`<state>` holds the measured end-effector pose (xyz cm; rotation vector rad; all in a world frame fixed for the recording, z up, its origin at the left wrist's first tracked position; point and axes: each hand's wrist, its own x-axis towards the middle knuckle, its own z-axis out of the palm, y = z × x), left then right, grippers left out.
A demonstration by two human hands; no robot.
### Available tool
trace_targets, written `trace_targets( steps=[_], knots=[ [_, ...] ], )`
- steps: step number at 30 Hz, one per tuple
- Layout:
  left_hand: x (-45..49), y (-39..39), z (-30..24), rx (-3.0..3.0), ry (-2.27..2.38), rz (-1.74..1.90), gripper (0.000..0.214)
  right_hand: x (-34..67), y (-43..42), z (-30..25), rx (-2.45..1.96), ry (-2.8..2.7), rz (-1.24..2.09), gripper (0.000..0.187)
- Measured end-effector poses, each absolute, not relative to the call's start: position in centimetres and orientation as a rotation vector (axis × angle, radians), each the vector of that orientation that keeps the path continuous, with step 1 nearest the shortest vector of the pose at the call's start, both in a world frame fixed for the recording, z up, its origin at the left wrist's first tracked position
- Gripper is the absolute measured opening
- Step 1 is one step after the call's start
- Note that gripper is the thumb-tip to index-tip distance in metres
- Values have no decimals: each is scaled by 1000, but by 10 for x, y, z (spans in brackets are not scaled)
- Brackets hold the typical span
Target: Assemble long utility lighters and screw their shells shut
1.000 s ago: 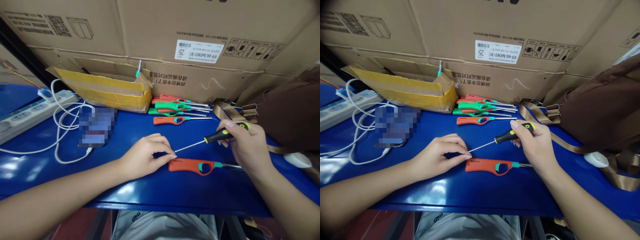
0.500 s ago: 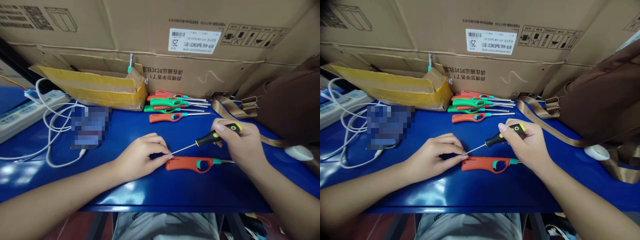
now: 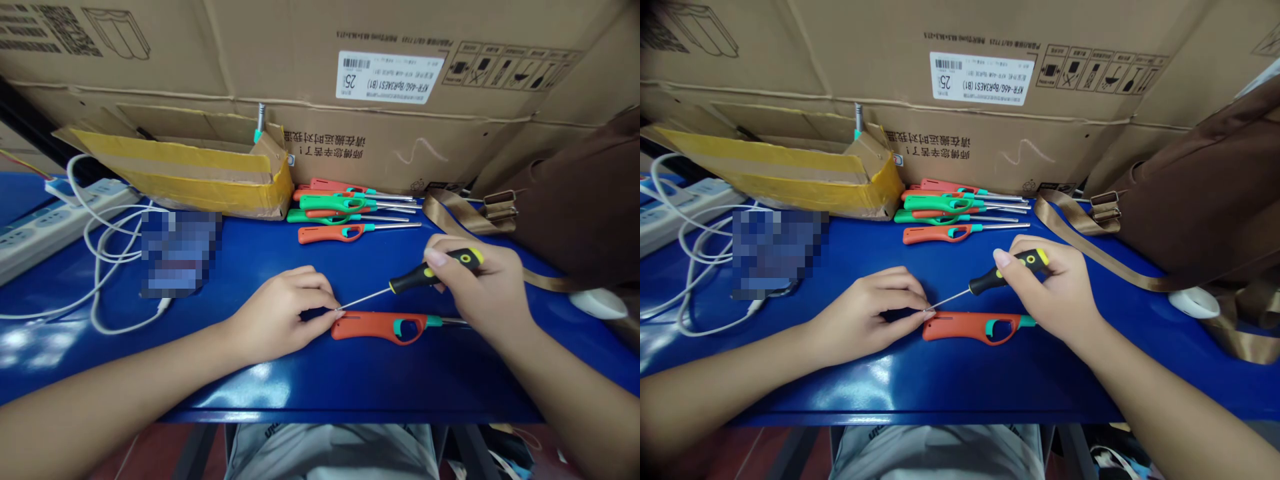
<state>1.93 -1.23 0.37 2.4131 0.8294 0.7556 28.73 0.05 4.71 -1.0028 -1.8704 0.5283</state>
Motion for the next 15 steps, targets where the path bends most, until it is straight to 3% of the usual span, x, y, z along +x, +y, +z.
trace_targets(
  steps=[3, 6, 11, 15],
  knots=[
    [19, -13, 4, 2470, 849, 747, 16, 288, -1, 46, -959, -1882, 483, 30],
    [18, -14, 5, 2543, 864, 732, 17, 289, -5, 45, -958, -1846, 642, 12],
    [19, -16, 5, 2576, 868, 703, 18, 288, -16, 48, -840, -1847, 1091, 15],
    [20, -15, 6, 2498, 871, 699, 19, 286, -21, 47, -766, -1880, 1251, 31]
  ],
)
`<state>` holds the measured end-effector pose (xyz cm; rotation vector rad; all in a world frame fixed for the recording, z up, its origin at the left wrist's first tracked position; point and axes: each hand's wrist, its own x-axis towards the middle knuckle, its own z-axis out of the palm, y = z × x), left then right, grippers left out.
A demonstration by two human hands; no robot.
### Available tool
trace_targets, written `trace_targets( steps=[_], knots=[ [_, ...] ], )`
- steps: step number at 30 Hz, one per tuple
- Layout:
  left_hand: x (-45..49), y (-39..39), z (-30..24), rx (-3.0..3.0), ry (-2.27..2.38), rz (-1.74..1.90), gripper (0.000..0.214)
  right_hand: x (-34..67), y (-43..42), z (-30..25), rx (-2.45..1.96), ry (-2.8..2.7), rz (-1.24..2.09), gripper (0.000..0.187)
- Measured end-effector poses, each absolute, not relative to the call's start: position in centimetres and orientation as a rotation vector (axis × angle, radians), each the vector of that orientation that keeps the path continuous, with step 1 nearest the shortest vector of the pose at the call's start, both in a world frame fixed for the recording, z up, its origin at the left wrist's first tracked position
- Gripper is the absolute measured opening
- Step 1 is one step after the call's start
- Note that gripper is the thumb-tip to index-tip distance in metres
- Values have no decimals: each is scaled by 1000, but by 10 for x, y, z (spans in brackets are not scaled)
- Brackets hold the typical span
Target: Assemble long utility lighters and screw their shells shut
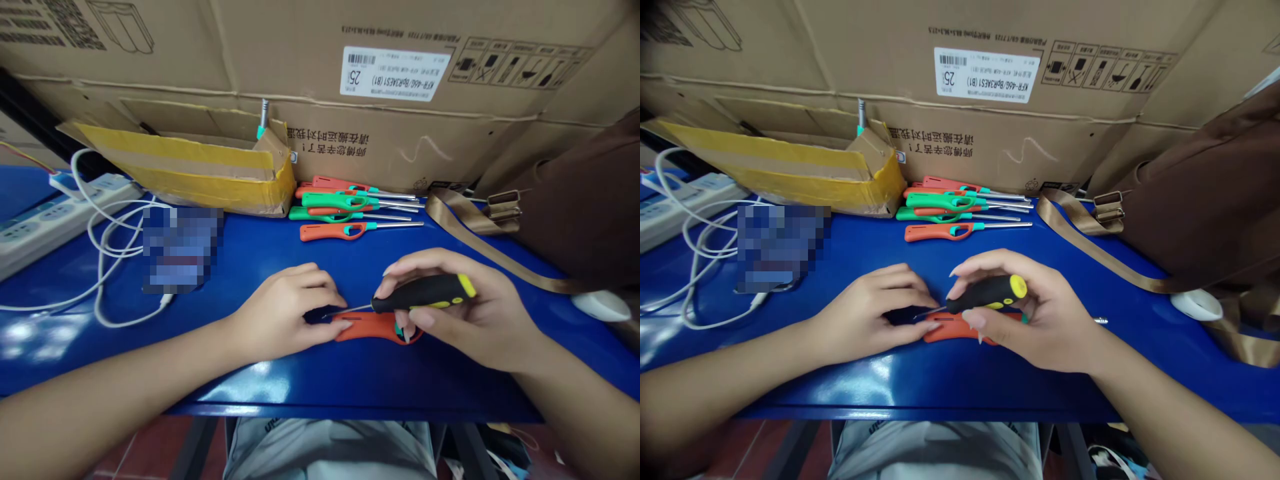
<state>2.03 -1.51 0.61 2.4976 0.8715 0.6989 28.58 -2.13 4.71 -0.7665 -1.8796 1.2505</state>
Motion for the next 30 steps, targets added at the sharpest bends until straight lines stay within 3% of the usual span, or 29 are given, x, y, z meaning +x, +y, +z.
trace_targets(
  steps=[5, 11, 30],
  knots=[
    [21, -15, 7, 2500, 912, 550, 52, 281, -23, 42, -756, -1779, 1238, 29],
    [25, -17, 2, 2466, 845, 477, 32, 278, -22, 39, -698, -1692, 1050, 20],
    [30, -17, -1, 2424, 828, 512, 33, 280, -27, 36, -671, -1805, 1088, 31]
  ],
)
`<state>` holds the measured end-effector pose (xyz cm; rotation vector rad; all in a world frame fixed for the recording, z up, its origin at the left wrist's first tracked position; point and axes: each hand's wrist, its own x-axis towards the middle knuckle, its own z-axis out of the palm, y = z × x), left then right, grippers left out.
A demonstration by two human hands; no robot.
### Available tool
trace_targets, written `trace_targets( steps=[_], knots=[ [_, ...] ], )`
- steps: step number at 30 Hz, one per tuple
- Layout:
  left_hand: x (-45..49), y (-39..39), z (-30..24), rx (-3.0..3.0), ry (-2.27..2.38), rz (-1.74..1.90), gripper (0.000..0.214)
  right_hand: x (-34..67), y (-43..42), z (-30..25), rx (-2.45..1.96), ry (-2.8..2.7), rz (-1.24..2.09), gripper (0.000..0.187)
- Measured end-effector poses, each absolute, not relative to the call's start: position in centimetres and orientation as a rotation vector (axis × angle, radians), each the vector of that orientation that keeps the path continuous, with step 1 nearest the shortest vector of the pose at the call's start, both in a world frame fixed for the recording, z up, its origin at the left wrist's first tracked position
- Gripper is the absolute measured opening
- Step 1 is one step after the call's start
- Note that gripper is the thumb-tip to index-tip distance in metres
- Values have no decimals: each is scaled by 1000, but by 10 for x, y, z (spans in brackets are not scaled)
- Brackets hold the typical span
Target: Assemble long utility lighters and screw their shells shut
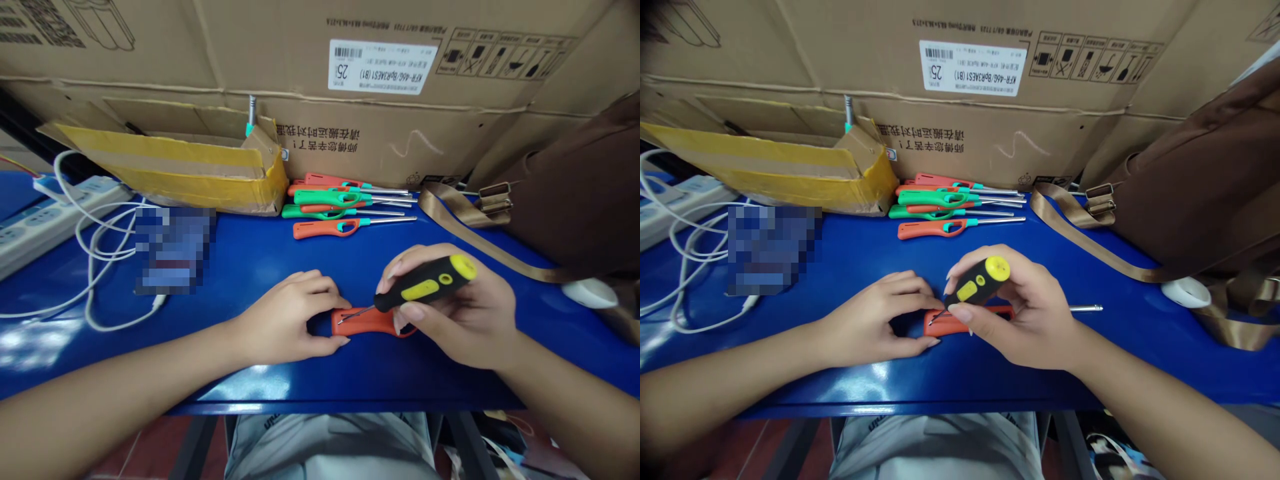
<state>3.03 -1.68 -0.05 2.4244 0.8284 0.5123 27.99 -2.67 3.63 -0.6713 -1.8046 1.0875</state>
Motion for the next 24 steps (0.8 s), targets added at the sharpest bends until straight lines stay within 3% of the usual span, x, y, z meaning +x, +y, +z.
trace_targets(
  steps=[24],
  knots=[
    [30, -17, -3, 2428, 820, 529, 32, 280, -25, 36, -631, -1864, 974, 31]
  ],
)
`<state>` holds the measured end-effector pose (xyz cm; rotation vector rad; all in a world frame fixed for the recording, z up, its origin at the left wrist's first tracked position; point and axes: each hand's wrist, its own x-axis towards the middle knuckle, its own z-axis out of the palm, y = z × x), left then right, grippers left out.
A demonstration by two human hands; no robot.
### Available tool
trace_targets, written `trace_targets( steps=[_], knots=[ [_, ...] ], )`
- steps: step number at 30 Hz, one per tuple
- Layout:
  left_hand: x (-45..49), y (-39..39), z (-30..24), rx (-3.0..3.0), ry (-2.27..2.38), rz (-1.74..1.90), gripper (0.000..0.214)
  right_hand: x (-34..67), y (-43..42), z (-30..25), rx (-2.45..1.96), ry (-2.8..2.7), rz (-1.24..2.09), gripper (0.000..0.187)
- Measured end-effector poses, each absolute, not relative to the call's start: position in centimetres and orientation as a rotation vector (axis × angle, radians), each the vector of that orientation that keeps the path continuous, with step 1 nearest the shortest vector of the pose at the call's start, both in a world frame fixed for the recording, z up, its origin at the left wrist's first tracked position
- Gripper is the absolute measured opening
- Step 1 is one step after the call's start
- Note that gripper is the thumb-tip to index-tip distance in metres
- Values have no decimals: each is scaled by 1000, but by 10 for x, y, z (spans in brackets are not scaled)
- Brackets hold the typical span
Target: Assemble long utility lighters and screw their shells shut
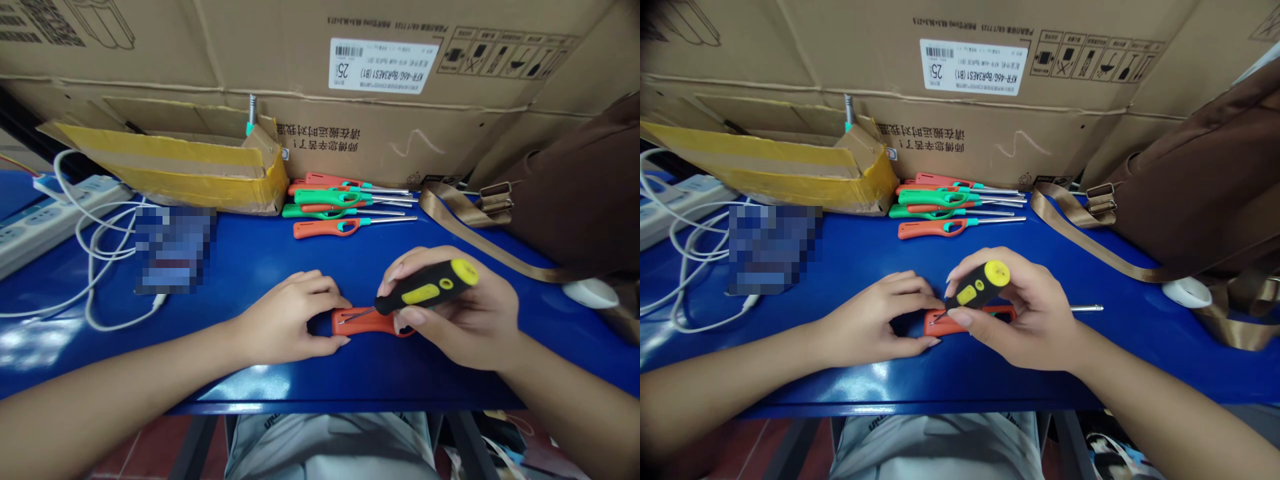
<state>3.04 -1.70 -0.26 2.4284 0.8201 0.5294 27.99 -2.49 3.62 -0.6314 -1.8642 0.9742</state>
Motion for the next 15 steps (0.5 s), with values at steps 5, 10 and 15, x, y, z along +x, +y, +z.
trace_targets(
  steps=[5, 10, 15],
  knots=[
    [30, -17, -2, 2435, 826, 529, 30, 280, -25, 35, -651, -1888, 976, 28],
    [30, -17, -1, 2434, 823, 532, 29, 281, -25, 33, -646, -1920, 955, 30],
    [30, -17, -2, 2430, 818, 518, 31, 282, -23, 34, -642, -1947, 899, 30]
  ],
)
